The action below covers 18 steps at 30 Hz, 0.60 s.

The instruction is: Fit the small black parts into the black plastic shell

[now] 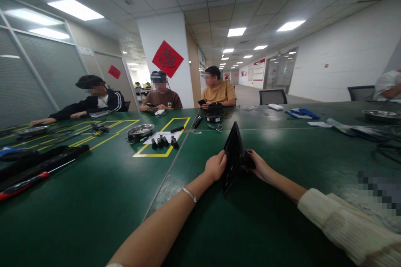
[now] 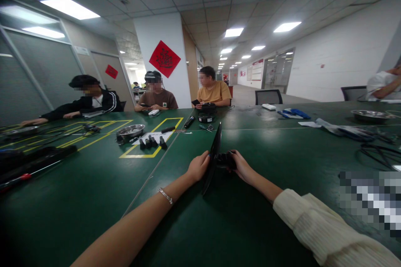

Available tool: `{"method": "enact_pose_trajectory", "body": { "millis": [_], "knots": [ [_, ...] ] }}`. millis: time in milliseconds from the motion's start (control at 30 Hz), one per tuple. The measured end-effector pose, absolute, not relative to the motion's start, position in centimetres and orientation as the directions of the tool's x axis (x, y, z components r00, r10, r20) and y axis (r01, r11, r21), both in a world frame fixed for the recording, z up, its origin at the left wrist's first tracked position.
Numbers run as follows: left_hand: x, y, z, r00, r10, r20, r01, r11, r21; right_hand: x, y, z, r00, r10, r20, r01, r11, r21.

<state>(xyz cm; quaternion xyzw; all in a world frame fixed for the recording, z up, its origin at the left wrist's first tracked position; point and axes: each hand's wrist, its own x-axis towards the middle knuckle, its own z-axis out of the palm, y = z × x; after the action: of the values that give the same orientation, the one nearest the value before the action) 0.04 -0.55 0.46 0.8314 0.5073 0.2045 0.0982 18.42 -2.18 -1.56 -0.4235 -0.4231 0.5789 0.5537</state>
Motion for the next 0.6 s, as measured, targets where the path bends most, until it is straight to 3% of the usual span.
{"method": "enact_pose_trajectory", "body": {
  "millis": [167, 600],
  "knots": [
    [-0.04, -0.41, 0.43, 0.401, 0.886, 0.232, 0.758, -0.463, 0.460, 18.44, -2.01, -1.75, -0.036, 0.999, -0.009, -0.270, -0.019, -0.963],
    [0.03, -0.17, 0.25, 0.363, 0.899, 0.244, 0.774, -0.437, 0.458, 18.40, -2.04, -1.72, -0.030, 0.999, -0.012, -0.278, -0.020, -0.960]
  ]
}}
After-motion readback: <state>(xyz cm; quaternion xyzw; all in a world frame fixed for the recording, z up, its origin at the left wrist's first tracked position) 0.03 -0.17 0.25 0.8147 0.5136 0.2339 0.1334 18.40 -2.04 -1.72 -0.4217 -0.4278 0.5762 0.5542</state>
